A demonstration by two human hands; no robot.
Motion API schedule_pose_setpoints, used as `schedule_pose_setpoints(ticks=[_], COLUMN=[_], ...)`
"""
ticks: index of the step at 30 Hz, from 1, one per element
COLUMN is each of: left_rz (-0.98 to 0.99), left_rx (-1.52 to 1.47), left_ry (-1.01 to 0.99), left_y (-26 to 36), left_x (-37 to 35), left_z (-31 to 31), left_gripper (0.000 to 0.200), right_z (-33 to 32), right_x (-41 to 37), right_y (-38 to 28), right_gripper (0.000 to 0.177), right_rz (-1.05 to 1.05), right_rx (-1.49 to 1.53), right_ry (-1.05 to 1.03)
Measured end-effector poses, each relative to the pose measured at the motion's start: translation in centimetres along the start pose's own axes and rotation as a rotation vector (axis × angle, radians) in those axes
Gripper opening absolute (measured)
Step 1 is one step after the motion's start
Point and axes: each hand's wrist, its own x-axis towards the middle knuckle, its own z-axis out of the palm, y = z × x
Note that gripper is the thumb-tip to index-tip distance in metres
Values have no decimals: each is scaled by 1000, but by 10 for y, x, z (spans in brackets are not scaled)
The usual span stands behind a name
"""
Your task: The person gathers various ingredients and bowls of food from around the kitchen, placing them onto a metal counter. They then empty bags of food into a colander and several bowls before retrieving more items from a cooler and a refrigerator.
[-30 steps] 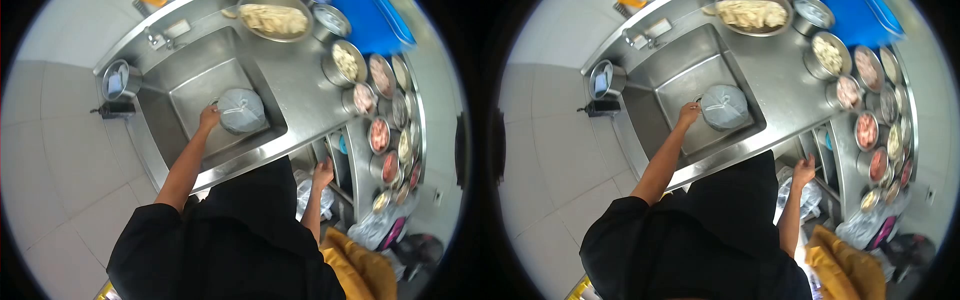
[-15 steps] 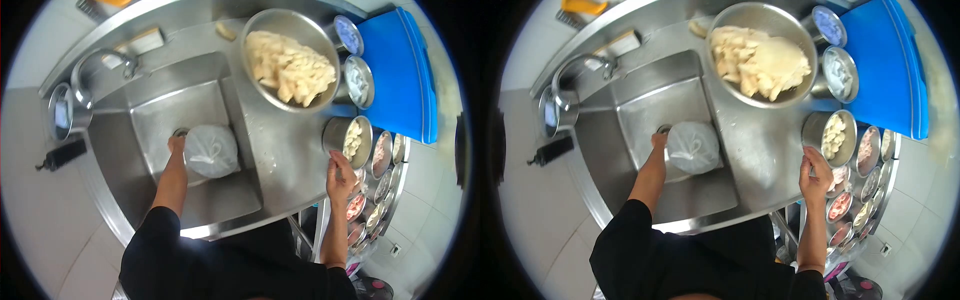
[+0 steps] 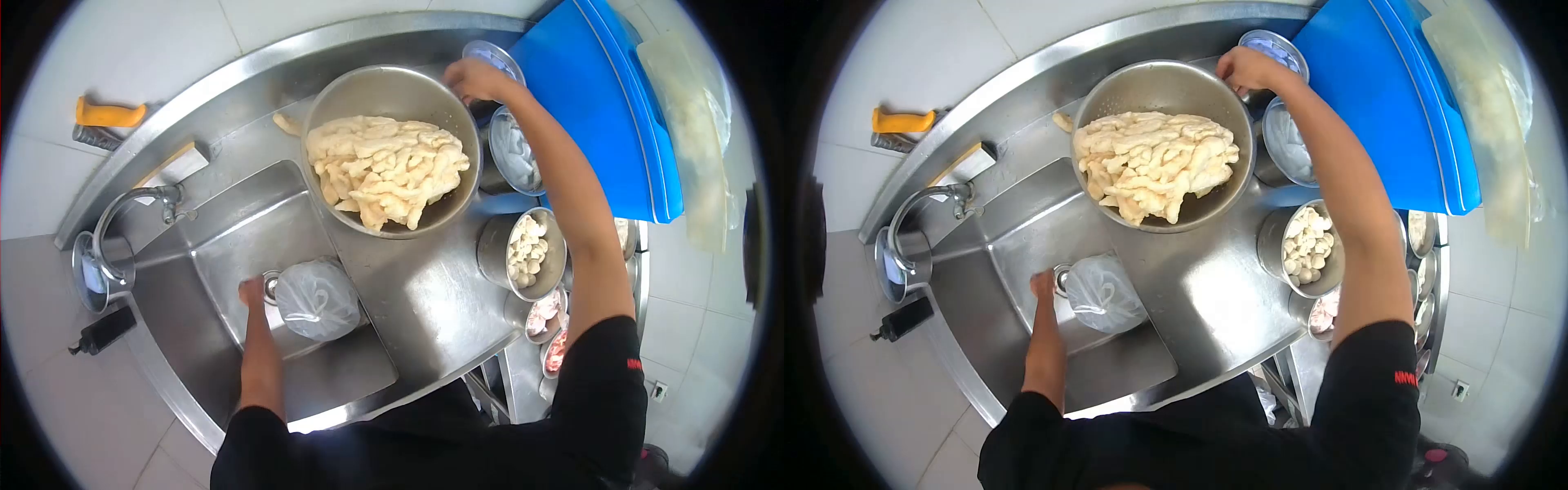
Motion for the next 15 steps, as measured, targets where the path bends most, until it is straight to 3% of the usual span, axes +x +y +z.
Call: schedule_pose_setpoints(ticks=[3,5,6,9,11,13,15], left_rz=[337,729,786,980,1212,1281,1339], left_rx=[-791,-1088,-1062,-942,-783,-432,-257], left_ry=[-83,-156,-179,-232,-204,-45,-134], left_y=[73,128,162,252,304,347,373], left_x=[-67,-129,-164,-241,-258,-274,-273], left_z=[-68,-114,-136,-154,-137,-133,-136], left_gripper=[24,23,26,31,29,31,34], right_z=[2,6,5,15,34,46,50], right_x=[16,40,49,12,26,33,31], right_y=[-17,11,18,-2,27,39,41], right_gripper=[37,43,49,49,48,46,40], right_rz=[138,72,13,12,-41,-98,54], right_rx=[-236,-371,-521,-460,-462,-454,-421], right_ry=[-109,-137,-158,-72,-51,-50,-42])
